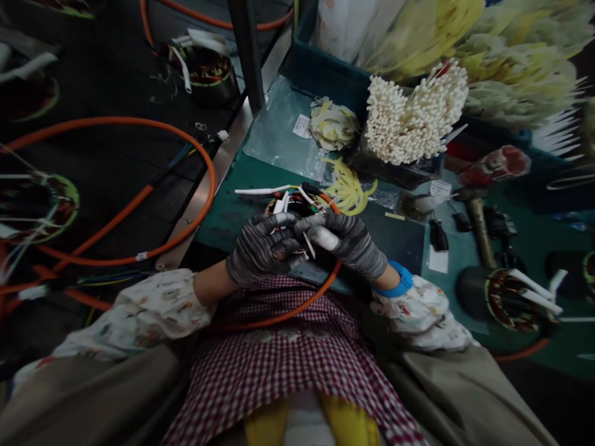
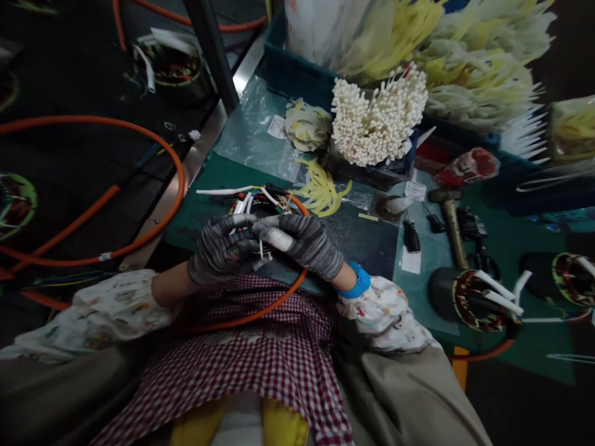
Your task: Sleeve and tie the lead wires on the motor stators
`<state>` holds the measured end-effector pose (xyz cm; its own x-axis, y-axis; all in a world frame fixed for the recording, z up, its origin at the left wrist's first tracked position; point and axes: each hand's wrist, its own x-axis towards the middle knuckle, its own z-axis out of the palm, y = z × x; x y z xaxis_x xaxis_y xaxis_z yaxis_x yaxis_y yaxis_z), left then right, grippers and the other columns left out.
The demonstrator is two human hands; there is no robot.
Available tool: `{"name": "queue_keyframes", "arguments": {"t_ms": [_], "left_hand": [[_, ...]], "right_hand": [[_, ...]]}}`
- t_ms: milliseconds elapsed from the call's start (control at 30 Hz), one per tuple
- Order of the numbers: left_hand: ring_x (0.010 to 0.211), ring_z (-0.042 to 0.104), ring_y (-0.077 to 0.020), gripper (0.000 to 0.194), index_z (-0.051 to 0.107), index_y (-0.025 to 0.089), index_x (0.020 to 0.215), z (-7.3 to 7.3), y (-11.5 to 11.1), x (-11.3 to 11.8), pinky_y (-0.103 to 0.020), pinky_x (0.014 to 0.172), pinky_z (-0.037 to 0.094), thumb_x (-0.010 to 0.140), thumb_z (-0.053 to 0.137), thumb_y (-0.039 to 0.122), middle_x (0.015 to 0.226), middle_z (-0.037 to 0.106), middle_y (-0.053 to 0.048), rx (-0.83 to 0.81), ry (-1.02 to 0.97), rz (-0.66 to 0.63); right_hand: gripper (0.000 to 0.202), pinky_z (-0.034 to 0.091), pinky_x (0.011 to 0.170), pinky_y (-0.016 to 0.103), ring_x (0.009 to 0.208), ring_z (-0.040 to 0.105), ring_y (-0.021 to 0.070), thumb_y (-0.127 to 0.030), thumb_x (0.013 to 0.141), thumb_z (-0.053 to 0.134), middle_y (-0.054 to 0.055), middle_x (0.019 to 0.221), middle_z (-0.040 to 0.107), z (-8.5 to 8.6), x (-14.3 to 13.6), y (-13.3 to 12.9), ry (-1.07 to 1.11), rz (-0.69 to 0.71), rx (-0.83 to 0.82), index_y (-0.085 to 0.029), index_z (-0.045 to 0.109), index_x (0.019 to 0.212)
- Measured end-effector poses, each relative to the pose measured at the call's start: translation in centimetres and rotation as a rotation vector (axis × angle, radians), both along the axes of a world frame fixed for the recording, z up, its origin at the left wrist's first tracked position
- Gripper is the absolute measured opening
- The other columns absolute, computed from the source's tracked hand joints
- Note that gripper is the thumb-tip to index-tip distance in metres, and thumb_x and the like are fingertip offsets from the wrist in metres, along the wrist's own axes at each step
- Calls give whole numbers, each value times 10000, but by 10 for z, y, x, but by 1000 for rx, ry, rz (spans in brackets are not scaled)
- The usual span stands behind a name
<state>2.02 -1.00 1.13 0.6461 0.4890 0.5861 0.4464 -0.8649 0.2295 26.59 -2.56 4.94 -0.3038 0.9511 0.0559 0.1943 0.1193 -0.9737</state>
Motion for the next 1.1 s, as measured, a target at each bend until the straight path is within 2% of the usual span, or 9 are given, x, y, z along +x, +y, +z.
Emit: {"name": "queue_keyframes", "arguments": {"t_ms": [100, 233, 367, 533, 733, 900, 1000, 1100], "left_hand": [[1248, 807, -295, 215, 810, 224, 1147, 0, 2, 1, -460, 1025, 691, 1102, 673, 384, 1256, 860, -95, 70, -48, -20], [1193, 818, -295, 280, 819, 231, 1068, 1, 2, 1, -483, 1024, 689, 1114, 642, 443, 1199, 864, -99, 13, 37, 11], [1137, 827, -279, 223, 798, 240, 1040, 4, 2, 3, -457, 968, 692, 1110, 661, 401, 1178, 862, -91, 75, -27, 12], [1057, 833, -283, 189, 756, 236, 1071, 6, 4, 8, -431, 868, 678, 1104, 687, 409, 1024, 856, -81, 118, -108, -3], [1069, 839, -246, 126, 739, 256, 1015, 5, 6, 9, -407, 911, 683, 1098, 726, 350, 1137, 864, -52, 95, -139, -1], [1071, 849, -278, 118, 740, 241, 1082, 2, 6, 8, -436, 883, 701, 1074, 759, 357, 1128, 860, -77, 80, -156, -8], [1069, 853, -301, 122, 746, 260, 1034, -1, 4, 8, -469, 889, 718, 1058, 749, 379, 1110, 864, -85, 32, -117, 12], [1078, 849, -294, 199, 756, 274, 959, -4, 3, 7, -483, 926, 722, 1069, 701, 431, 1137, 870, -82, -37, -37, 56]], "right_hand": [[205, 717, 853, 359, 899, 839, 208, -395, 992, 837, 57, 1026, 895, 0, 8, 2, 20, 76, 7, -213, 875, 1079], [121, 698, 811, 310, 874, 829, 188, -302, 976, 831, 52, 999, 895, -5, 9, 2, 63, 66, 62, -207, 872, 1040], [143, 702, 829, 330, 885, 827, 194, -342, 1000, 816, 52, 1011, 894, -8, 8, 1, 25, 50, 81, -224, 874, 1055], [97, 705, 923, 353, 901, 833, 195, -327, 1009, 821, 42, 996, 887, -12, 13, -6, -5, 146, 195, -253, 883, 1018], [165, 716, 891, 392, 958, 839, 218, -382, 1033, 792, 58, 1068, 894, -10, 12, -5, 17, -2, 89, -236, 848, 1085], [164, 704, 898, 365, 929, 826, 201, -367, 1061, 773, 52, 1042, 881, -9, 13, -1, 2, 98, 97, -229, 856, 1095], [178, 683, 998, 392, 981, 812, 205, -380, 1082, 747, 64, 1073, 869, -19, 14, -5, -29, 188, 211, -245, 864, 1070], [238, 678, 1005, 407, 1009, 800, 214, -492, 1061, 786, 57, 1095, 852, -35, 13, -16, -37, 207, 182, -262, 846, 1072]]}}
